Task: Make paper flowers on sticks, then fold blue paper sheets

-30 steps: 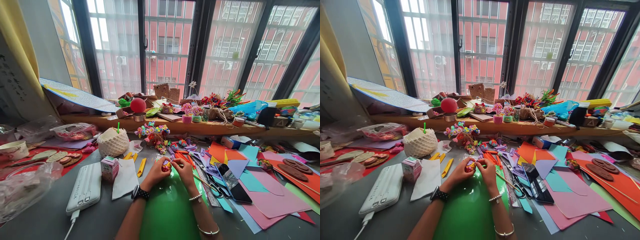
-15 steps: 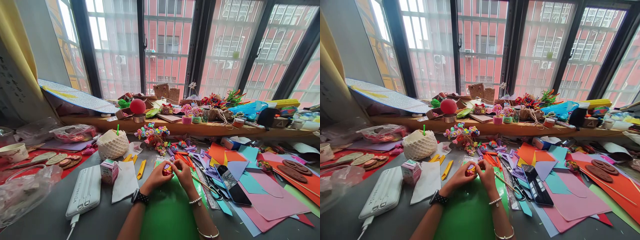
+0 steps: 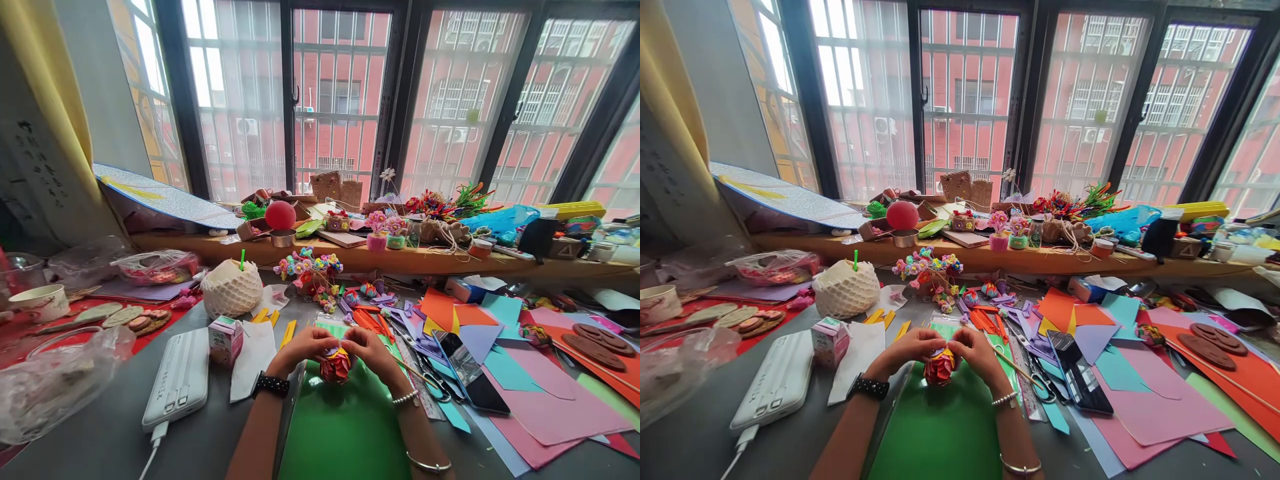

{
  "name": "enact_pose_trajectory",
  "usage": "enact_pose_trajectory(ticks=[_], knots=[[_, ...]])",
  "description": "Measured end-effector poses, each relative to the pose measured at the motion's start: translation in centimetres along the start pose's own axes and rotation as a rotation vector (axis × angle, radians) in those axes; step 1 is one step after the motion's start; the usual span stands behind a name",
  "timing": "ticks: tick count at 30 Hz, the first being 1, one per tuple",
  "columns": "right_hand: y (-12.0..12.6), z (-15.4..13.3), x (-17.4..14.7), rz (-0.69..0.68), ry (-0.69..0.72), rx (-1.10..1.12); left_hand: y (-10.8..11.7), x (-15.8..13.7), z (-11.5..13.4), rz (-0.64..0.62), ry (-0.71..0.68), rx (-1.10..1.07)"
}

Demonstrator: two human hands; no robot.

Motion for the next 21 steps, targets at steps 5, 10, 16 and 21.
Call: enact_pose_trajectory(ticks=[5, 10, 16, 21], knots=[[-0.4, 0.5, -0.1, -0.055, -0.045, 0.039, -0.5, -0.3, -0.5, -0.107, 0.072, 0.006], [-0.6, 1.1, -0.1, -0.077, -0.087, 0.060, -0.6, 0.2, -1.3, -0.120, 0.100, -0.021], [-0.4, 1.1, 0.0, -0.038, -0.106, -0.005, -0.6, 0.6, -1.5, -0.108, 0.067, 0.003], [-0.2, 1.3, -0.1, -0.051, -0.107, -0.004, -0.7, 0.5, -1.3, -0.121, 0.059, 0.012]])
Point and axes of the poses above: each hand's wrist, its own x-axis towards the middle knuckle, its own y-axis out of the back of the hand, z = x × y, the point moved 7 cm from there along x, towards the middle knuckle, and after that the axes turned 9 degrees about x, right-handed, at the moved point
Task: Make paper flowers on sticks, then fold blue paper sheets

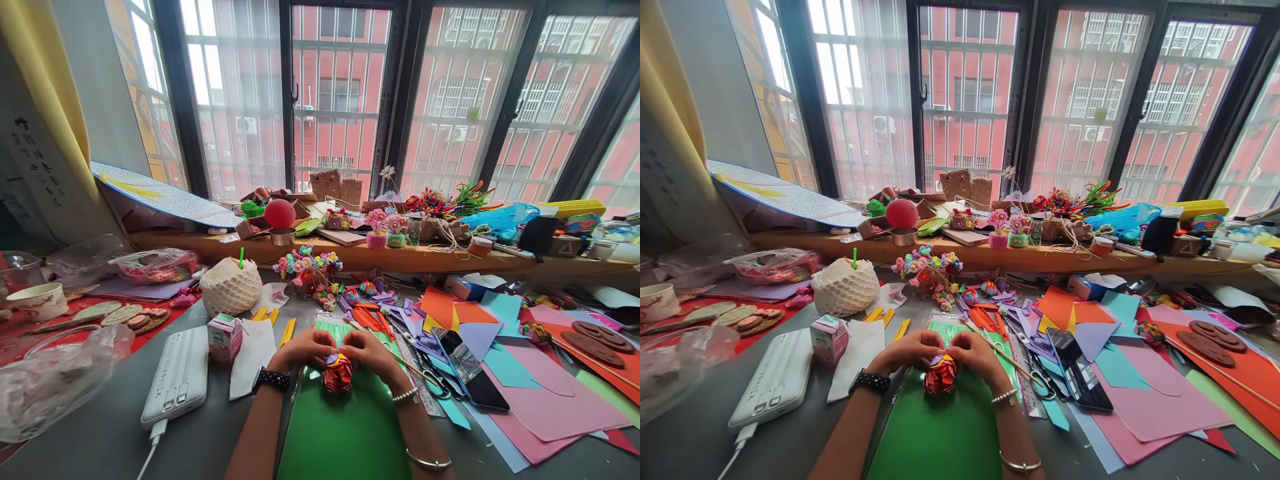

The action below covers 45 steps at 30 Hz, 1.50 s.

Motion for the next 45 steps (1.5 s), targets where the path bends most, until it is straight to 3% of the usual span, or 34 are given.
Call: enact_pose_trajectory(ticks=[17, 32, 39, 45], knots=[[-0.3, 1.2, -0.4, -0.118, -0.185, 0.104, -0.2, -0.3, 0.3, -0.030, -0.013, 0.044], [-0.3, 0.9, 0.0, -0.078, -0.105, 0.040, 0.2, -0.1, 0.0, 0.016, -0.002, 0.071], [0.9, 0.0, 0.5, 0.097, 0.046, -0.102, 0.9, 0.3, 0.1, 0.135, -0.039, -0.034], [0.9, -0.5, 0.5, 0.133, 0.096, -0.215, 1.1, 0.1, 1.0, 0.189, -0.087, -0.040]])
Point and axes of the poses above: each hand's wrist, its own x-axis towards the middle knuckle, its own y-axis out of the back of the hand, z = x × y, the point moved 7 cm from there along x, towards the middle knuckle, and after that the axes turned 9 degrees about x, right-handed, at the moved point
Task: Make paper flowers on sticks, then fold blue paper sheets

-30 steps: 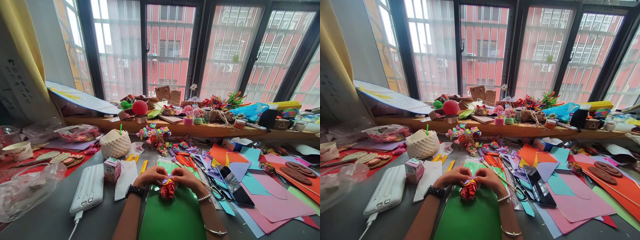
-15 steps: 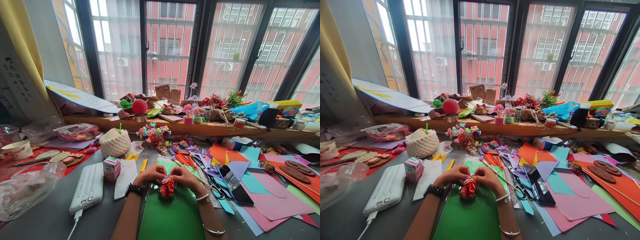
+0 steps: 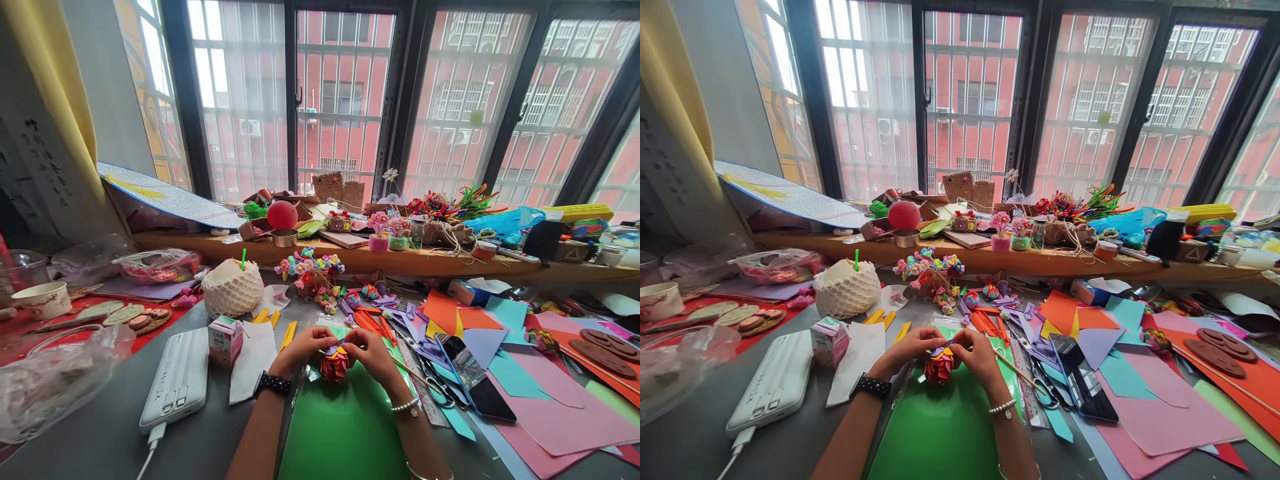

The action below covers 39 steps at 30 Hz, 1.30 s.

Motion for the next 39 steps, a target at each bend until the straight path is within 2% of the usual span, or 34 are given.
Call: enact_pose_trajectory(ticks=[7, 12, 15, 18, 24, 29, 34, 36, 39], knots=[[0.2, -0.7, -0.2, 0.059, 0.028, -0.089, 0.2, 0.2, 0.2, 0.039, -0.026, 0.011], [0.2, -1.1, -0.3, 0.100, 0.038, -0.034, 0.2, 0.3, 0.5, 0.071, -0.080, 0.006], [0.8, -1.4, -0.4, 0.189, 0.070, -0.009, -0.5, 0.2, 0.9, -0.007, -0.142, -0.049], [1.2, -1.6, -0.5, 0.247, 0.103, -0.013, -1.1, 0.2, 0.8, -0.078, -0.130, -0.136], [1.5, -0.8, -0.2, 0.207, 0.047, 0.048, -1.3, 0.0, 1.0, -0.100, -0.128, -0.131], [1.4, -1.5, -0.4, 0.235, 0.094, -0.065, -1.4, 0.0, 1.3, -0.069, -0.144, -0.113], [1.2, -2.5, -1.0, 0.330, 0.161, -0.292, -1.3, 0.5, 1.2, -0.014, -0.154, -0.123], [1.3, -2.4, -1.0, 0.336, 0.168, -0.246, -1.1, 0.6, 1.0, 0.003, -0.154, -0.122], [1.5, -1.1, -0.5, 0.256, 0.094, -0.006, -0.9, 0.6, 0.9, 0.020, -0.166, -0.124]])
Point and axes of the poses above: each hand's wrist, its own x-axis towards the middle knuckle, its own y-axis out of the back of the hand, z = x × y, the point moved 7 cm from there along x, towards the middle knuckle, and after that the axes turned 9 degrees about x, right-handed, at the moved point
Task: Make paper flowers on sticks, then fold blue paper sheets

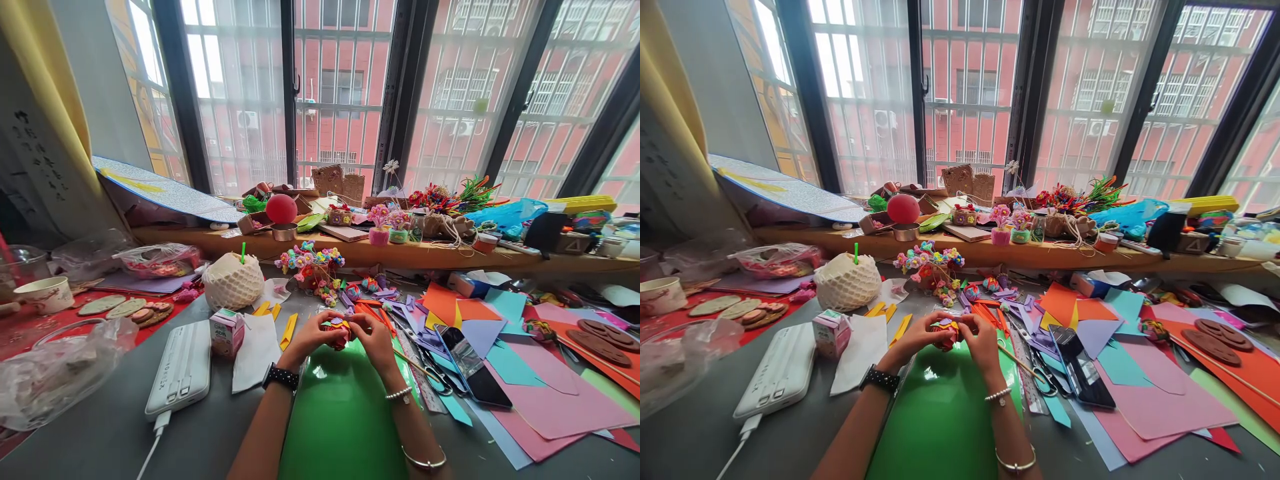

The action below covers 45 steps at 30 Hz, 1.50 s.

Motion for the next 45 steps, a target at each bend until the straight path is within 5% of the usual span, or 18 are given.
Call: enact_pose_trajectory(ticks=[5, 14, 21, 27, 31, 37, 45], knots=[[0.4, 1.5, 0.5, -0.051, -0.113, 0.094, -0.1, 0.0, 0.1, -0.017, -0.018, 0.006], [0.2, -0.8, -0.2, 0.100, 0.141, -0.358, -0.3, 0.1, 0.3, 0.009, -0.024, 0.006], [0.1, 0.4, 0.0, 0.036, 0.033, -0.169, -0.6, 0.0, 0.5, 0.024, -0.017, -0.012], [0.5, -0.9, -0.5, 0.249, 0.167, -0.483, 0.1, 0.3, 0.5, 0.131, -0.071, -0.038], [1.2, -0.4, -0.5, 0.300, 0.086, -0.355, -0.1, 0.3, 0.8, 0.079, -0.118, -0.036], [0.1, -0.3, -0.2, 0.139, 0.088, -0.010, 0.7, 0.3, 0.8, 0.173, -0.125, -0.042], [-0.4, -0.1, -0.4, 0.121, 0.107, 0.039, -0.5, 0.5, 0.3, 0.137, -0.090, -0.105]])
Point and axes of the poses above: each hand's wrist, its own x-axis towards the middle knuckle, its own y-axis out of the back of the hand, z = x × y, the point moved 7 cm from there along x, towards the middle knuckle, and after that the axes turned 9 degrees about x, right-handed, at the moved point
